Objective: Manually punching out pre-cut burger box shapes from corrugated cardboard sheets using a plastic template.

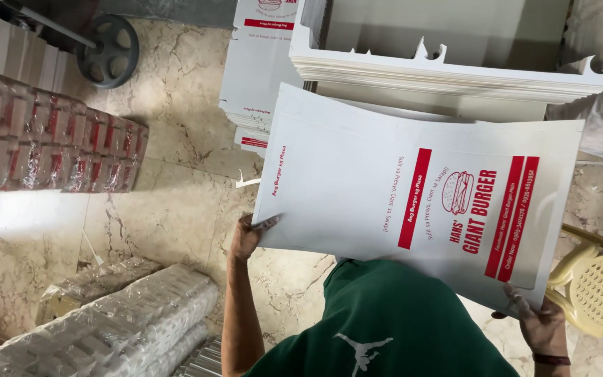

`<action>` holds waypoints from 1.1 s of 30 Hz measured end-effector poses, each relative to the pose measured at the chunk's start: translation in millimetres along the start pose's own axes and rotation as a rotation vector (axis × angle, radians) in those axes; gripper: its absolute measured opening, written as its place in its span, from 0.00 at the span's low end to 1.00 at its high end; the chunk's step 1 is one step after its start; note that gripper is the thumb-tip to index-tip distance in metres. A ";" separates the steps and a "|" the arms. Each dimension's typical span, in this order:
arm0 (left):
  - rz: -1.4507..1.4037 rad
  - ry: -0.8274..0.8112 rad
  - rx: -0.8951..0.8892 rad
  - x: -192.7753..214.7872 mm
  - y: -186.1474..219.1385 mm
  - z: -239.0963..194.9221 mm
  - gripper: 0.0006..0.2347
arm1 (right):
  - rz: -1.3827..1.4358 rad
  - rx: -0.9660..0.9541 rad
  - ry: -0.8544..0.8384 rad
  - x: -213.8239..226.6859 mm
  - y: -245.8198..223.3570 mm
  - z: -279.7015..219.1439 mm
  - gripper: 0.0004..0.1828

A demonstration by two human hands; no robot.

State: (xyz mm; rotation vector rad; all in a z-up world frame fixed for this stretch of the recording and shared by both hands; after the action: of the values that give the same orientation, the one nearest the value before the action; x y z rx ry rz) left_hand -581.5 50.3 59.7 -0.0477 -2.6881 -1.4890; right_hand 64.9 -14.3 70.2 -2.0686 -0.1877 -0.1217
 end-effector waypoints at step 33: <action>0.248 0.315 0.339 2.8 -11.2 37.3 0.20 | -0.089 -0.642 0.554 29.6 101.9 37.6 0.35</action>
State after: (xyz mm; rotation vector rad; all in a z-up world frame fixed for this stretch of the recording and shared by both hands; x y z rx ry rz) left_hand -586.7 76.0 30.7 -0.1127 -2.5248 -0.8781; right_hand 113.1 -27.4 -30.7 -2.5583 0.1220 -0.8956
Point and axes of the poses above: each hand's wrist, its own z-axis towards the middle knuckle, its own x-axis out of the back of the hand, y = z × x, the point moved 9 cm from there along z, towards the middle knuckle, and after that the axes turned 10 degrees about -y, right-handed, at the moved point
